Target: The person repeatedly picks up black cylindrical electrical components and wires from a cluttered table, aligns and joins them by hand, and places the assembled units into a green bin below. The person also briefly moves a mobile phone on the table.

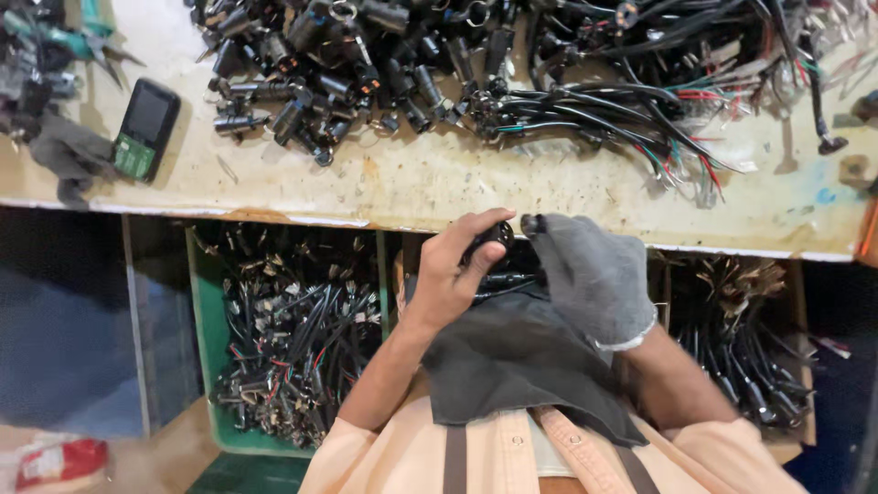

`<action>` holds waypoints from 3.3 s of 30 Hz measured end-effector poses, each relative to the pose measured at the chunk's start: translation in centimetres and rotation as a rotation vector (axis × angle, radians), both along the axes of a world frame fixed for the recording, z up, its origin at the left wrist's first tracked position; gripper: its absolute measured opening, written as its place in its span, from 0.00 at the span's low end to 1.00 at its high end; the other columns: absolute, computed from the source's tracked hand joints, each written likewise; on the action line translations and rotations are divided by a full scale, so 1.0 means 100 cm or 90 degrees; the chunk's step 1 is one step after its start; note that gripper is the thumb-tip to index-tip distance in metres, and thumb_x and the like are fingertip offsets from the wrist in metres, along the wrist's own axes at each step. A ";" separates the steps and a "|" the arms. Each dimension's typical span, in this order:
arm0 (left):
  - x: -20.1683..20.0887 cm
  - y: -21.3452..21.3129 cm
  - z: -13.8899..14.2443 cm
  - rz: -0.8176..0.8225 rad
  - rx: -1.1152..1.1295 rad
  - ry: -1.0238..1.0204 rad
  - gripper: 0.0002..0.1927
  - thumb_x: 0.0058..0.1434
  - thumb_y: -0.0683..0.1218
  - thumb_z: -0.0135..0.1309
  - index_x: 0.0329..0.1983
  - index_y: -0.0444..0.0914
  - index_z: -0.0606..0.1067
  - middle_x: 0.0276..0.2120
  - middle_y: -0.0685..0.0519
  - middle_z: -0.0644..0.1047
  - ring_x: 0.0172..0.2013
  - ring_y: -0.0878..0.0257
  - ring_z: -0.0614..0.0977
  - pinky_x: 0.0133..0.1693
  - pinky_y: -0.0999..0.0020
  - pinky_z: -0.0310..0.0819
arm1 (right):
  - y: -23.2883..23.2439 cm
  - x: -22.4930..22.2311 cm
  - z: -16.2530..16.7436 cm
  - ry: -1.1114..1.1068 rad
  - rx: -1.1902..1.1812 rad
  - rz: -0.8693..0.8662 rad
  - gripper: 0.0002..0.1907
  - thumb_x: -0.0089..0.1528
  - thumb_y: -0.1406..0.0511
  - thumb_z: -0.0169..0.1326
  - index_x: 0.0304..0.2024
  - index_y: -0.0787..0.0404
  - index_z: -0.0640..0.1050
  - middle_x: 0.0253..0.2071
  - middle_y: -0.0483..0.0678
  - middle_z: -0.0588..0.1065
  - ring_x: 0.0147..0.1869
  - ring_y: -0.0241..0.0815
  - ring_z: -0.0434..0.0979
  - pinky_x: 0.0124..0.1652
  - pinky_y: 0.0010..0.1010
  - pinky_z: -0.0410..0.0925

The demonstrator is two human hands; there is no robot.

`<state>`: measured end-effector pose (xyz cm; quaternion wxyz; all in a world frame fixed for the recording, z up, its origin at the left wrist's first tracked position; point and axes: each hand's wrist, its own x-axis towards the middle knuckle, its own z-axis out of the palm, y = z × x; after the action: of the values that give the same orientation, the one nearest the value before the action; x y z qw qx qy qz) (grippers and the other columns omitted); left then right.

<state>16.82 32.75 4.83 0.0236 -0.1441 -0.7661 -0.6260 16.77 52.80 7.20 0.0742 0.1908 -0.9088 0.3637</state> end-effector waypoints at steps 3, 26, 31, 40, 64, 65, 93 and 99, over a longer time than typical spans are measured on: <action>0.000 0.009 -0.005 0.003 -0.087 0.045 0.19 0.69 0.43 0.59 0.61 0.36 0.73 0.45 0.44 0.80 0.43 0.49 0.83 0.46 0.64 0.77 | 0.002 0.002 0.000 0.078 0.175 0.026 0.07 0.60 0.67 0.58 0.40 0.62 0.76 0.23 0.50 0.71 0.24 0.50 0.73 0.24 0.42 0.63; -0.003 -0.003 0.005 -0.174 -0.079 0.052 0.17 0.67 0.42 0.61 0.57 0.36 0.71 0.48 0.45 0.81 0.48 0.48 0.85 0.46 0.62 0.80 | 0.034 -0.027 0.023 -0.112 0.139 0.292 0.08 0.56 0.65 0.61 0.31 0.60 0.75 0.23 0.53 0.72 0.26 0.58 0.75 0.26 0.48 0.65; -0.003 0.002 0.006 -0.186 -0.038 -0.029 0.16 0.69 0.42 0.59 0.58 0.36 0.72 0.48 0.45 0.81 0.47 0.49 0.86 0.48 0.64 0.80 | 0.039 -0.026 0.020 -0.275 0.005 0.246 0.07 0.62 0.63 0.58 0.35 0.61 0.77 0.24 0.54 0.73 0.28 0.57 0.76 0.28 0.43 0.67; -0.008 -0.020 0.009 -0.292 0.061 -0.207 0.16 0.73 0.44 0.52 0.62 0.35 0.72 0.43 0.48 0.81 0.43 0.60 0.84 0.49 0.67 0.78 | 0.038 -0.029 0.023 -0.389 -0.044 0.252 0.11 0.63 0.60 0.54 0.40 0.60 0.80 0.25 0.53 0.76 0.27 0.52 0.78 0.30 0.39 0.70; 0.014 -0.004 -0.037 -0.520 -0.541 -0.035 0.09 0.63 0.49 0.57 0.40 0.39 0.77 0.31 0.45 0.80 0.36 0.47 0.82 0.43 0.48 0.71 | 0.041 -0.054 0.005 0.045 0.290 -0.035 0.13 0.62 0.61 0.59 0.47 0.59 0.78 0.36 0.53 0.77 0.37 0.52 0.79 0.33 0.41 0.70; 0.010 -0.006 -0.034 -0.468 -0.518 -0.021 0.08 0.64 0.48 0.56 0.41 0.38 0.78 0.31 0.45 0.79 0.37 0.47 0.82 0.41 0.49 0.72 | 0.038 -0.069 0.001 0.051 0.366 -0.052 0.11 0.65 0.61 0.59 0.46 0.59 0.78 0.35 0.53 0.76 0.35 0.50 0.79 0.31 0.39 0.69; -0.031 -0.015 -0.034 0.062 0.425 -0.254 0.25 0.73 0.61 0.47 0.60 0.36 0.69 0.33 0.54 0.73 0.31 0.69 0.73 0.34 0.75 0.68 | -0.012 0.009 0.034 -0.597 -0.536 0.249 0.06 0.57 0.71 0.61 0.38 0.65 0.80 0.39 0.50 0.80 0.42 0.41 0.80 0.44 0.33 0.75; 0.010 0.015 -0.030 -0.016 0.313 -0.271 0.23 0.72 0.59 0.49 0.57 0.37 0.72 0.34 0.57 0.73 0.32 0.73 0.71 0.31 0.80 0.64 | -0.010 0.026 0.038 -0.557 -0.361 0.600 0.15 0.62 0.65 0.63 0.49 0.64 0.80 0.46 0.52 0.80 0.52 0.48 0.81 0.52 0.35 0.73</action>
<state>17.81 34.26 1.84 -0.1110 -0.0097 -0.5776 -0.8087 19.37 51.76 11.00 -0.4169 0.3737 -0.5458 0.6234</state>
